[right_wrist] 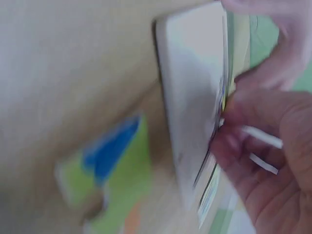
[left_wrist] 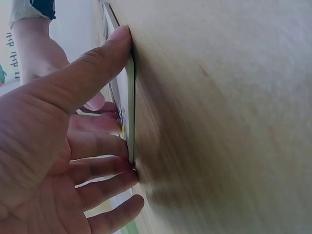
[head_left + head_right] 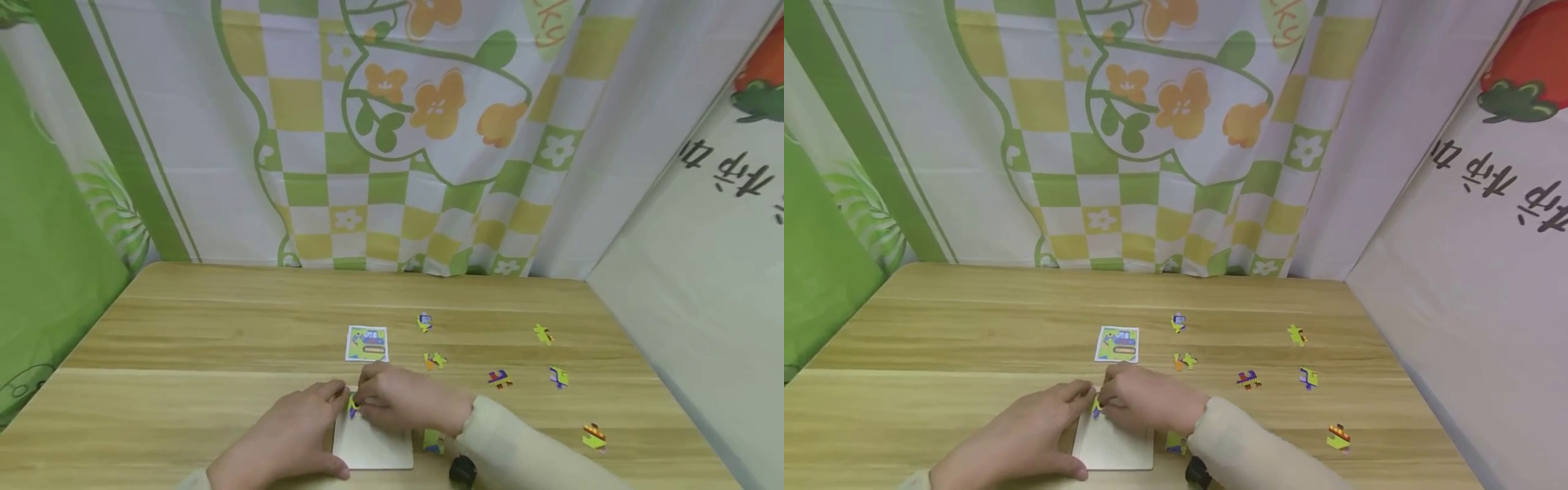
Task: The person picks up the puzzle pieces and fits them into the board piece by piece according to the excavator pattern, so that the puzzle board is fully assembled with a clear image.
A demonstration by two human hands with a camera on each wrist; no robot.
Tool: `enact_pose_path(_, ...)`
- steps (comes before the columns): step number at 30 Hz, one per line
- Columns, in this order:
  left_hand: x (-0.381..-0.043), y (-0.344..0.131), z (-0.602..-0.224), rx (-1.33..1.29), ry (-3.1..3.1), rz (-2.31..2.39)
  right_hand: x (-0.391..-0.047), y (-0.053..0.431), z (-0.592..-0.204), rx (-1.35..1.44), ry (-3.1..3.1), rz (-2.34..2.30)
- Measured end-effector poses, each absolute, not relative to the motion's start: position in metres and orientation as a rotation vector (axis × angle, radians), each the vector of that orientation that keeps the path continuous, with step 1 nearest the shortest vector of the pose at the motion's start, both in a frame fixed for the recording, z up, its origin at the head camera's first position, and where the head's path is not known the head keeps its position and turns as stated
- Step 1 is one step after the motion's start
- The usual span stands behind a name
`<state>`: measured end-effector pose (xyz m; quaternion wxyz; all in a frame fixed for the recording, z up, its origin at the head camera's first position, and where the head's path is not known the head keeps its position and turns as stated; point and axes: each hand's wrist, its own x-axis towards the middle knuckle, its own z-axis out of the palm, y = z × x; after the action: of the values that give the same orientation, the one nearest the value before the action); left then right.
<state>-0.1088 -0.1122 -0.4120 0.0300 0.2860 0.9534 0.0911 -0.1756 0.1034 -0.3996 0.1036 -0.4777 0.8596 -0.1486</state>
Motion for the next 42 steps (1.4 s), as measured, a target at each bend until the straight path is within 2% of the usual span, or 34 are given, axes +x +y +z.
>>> enact_pose_path(7,-0.113,-0.105,-0.41,0.864,2.941,0.265,-0.219,0.145,-0.393,-1.335,2.569,-0.681)
enact_pose_path(15,-0.11,-0.106,-0.412,0.834,2.915,0.274,-0.256,0.19,-0.391,-1.073,2.793,-0.531)
enact_pose_path(28,-0.107,-0.108,-0.413,0.864,2.909,0.262,-0.27,0.205,-0.403,-1.054,2.758,-0.362)
enact_pose_path(42,-0.109,-0.112,-0.412,0.851,2.913,0.275,-0.276,0.211,-0.408,-1.014,2.81,-0.492)
